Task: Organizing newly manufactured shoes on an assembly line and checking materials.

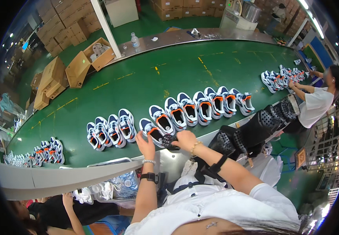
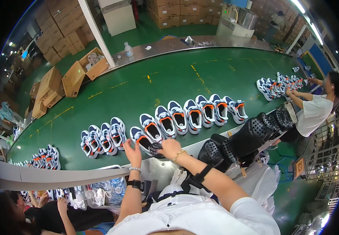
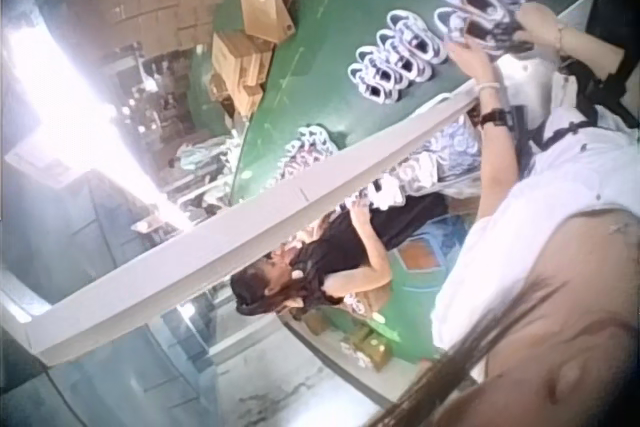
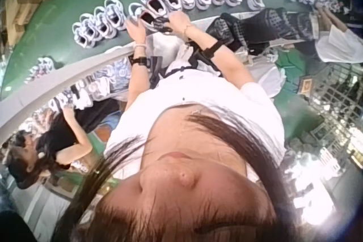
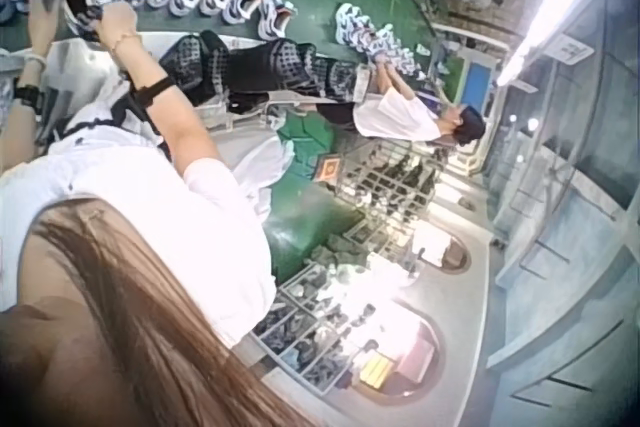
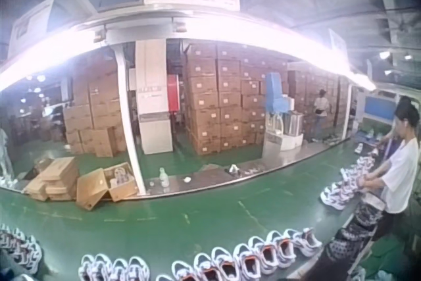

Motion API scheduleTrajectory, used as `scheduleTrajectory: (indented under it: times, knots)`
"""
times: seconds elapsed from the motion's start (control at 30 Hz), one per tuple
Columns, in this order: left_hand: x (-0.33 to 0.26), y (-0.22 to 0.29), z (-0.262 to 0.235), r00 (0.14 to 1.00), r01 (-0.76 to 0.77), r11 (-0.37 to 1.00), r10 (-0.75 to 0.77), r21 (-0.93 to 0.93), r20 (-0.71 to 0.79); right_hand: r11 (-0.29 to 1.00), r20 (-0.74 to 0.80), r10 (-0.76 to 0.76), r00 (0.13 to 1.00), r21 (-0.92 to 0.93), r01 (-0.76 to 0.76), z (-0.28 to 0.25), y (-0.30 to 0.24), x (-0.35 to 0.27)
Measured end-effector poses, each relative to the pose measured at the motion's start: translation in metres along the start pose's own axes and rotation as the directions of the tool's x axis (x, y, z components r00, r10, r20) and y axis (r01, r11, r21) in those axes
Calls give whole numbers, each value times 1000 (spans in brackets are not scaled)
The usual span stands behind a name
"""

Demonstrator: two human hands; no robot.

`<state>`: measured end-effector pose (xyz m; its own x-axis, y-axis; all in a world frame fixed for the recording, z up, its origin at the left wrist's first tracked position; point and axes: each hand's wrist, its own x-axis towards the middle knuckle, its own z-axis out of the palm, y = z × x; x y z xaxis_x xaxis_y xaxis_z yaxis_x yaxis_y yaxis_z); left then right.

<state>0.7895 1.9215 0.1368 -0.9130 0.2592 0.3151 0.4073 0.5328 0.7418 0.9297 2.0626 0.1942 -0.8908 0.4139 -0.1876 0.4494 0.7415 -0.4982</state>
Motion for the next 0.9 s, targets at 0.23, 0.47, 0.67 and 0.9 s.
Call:
scheduleTrajectory:
  times: [0.23, 0.47, 0.67, 0.9]
  knots:
    - [23, -76, -1, 895, 332, 943, -324, 30, 307, 991, -131, -128, 983, -60, 121, 87, -69, 73]
    - [11, -68, 0, 896, 376, 926, -354, -35, 268, 1000, -195, 7, 981, -21, -11, 167, -70, 113]
    - [2, -78, -1, 907, 330, 943, -304, -45, 291, 986, -201, -50, 978, 146, 80, 176, -70, 126]
    - [-15, -88, 19, 836, 362, 931, -301, -49, 459, 964, 14, 15, 1000, 265, -19, 152, -45, 113]
